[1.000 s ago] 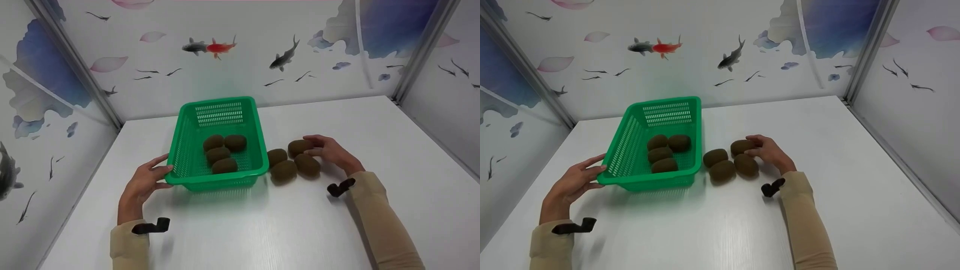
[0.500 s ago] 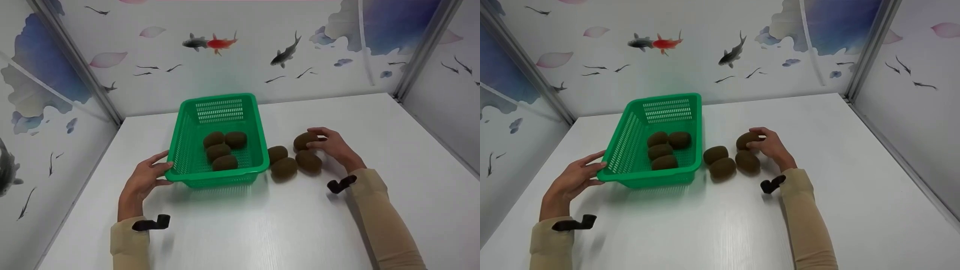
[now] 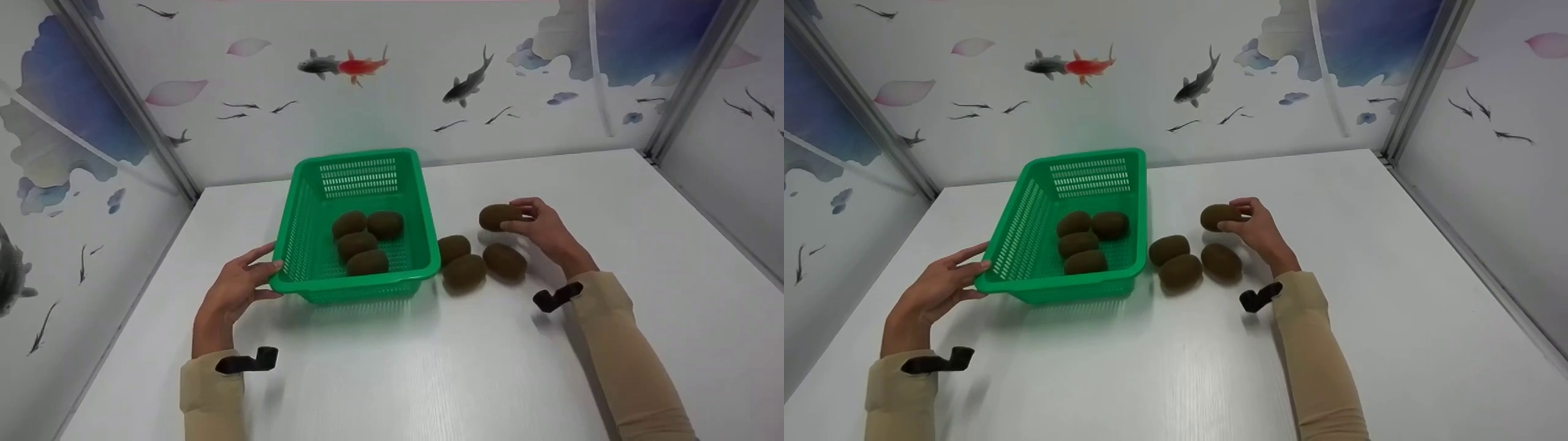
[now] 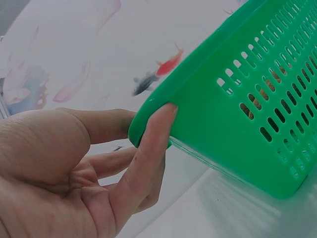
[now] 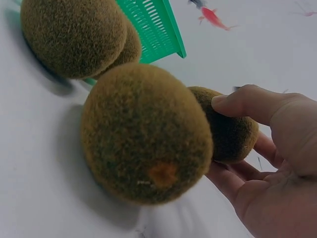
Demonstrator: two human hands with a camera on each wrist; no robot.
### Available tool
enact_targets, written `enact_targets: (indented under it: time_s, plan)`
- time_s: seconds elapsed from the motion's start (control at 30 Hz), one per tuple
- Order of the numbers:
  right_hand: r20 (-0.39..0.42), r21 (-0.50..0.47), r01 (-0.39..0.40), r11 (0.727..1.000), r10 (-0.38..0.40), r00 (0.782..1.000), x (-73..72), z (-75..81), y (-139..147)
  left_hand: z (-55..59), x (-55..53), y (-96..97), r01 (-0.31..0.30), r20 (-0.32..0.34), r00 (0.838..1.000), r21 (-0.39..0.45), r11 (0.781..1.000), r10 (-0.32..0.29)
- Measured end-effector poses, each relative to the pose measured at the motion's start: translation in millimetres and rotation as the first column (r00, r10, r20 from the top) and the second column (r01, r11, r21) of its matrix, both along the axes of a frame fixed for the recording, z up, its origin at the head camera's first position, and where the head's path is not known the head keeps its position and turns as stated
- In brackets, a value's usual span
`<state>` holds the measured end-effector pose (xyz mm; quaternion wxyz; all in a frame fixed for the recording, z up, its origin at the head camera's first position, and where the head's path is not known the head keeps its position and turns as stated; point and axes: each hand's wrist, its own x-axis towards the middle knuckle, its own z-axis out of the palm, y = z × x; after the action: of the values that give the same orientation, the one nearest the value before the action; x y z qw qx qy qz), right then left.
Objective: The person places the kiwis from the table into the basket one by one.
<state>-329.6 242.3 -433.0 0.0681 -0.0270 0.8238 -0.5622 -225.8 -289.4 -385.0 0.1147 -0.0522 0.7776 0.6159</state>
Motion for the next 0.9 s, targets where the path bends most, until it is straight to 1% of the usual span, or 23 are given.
enact_targets:
  time_s: [0.13,0.27,0.37,0.57,0.77,0.9]
  plan:
    - [0.031,-0.012,0.002,1.0,-0.002,1.0,1.8,2.9,-3.9,-0.4,1.2,-0.1,0.002,-0.002,1.0,0.001,1.0,-0.002]
    - [0.035,-0.042,-0.015,0.999,0.016,0.999,2.9,6.1,-7.9,-0.4,1.6,0.2,0.004,-0.01,1.0,-0.01,1.0,-0.004]
    - [0.026,-0.034,-0.03,0.999,0.031,0.999,3.7,7.4,-9.9,-0.4,1.4,0.2,0.003,-0.008,1.0,-0.017,1.0,-0.003]
    - [0.011,0.031,-0.039,0.999,0.038,0.999,3.6,9.2,-10.4,0.6,-0.3,0.4,0.002,0.002,1.0,-0.009,1.0,-0.002]
    - [-0.024,0.017,-0.036,0.999,0.036,0.999,6.6,11.3,-12.7,-0.1,-0.1,-0.7,0.009,0.005,1.0,-0.008,1.0,-0.009]
    - [-0.046,0.013,-0.014,1.0,0.015,0.999,8.9,13.9,-15.7,-0.9,0.4,-0.9,0.005,0.008,1.0,-0.012,1.0,-0.005]
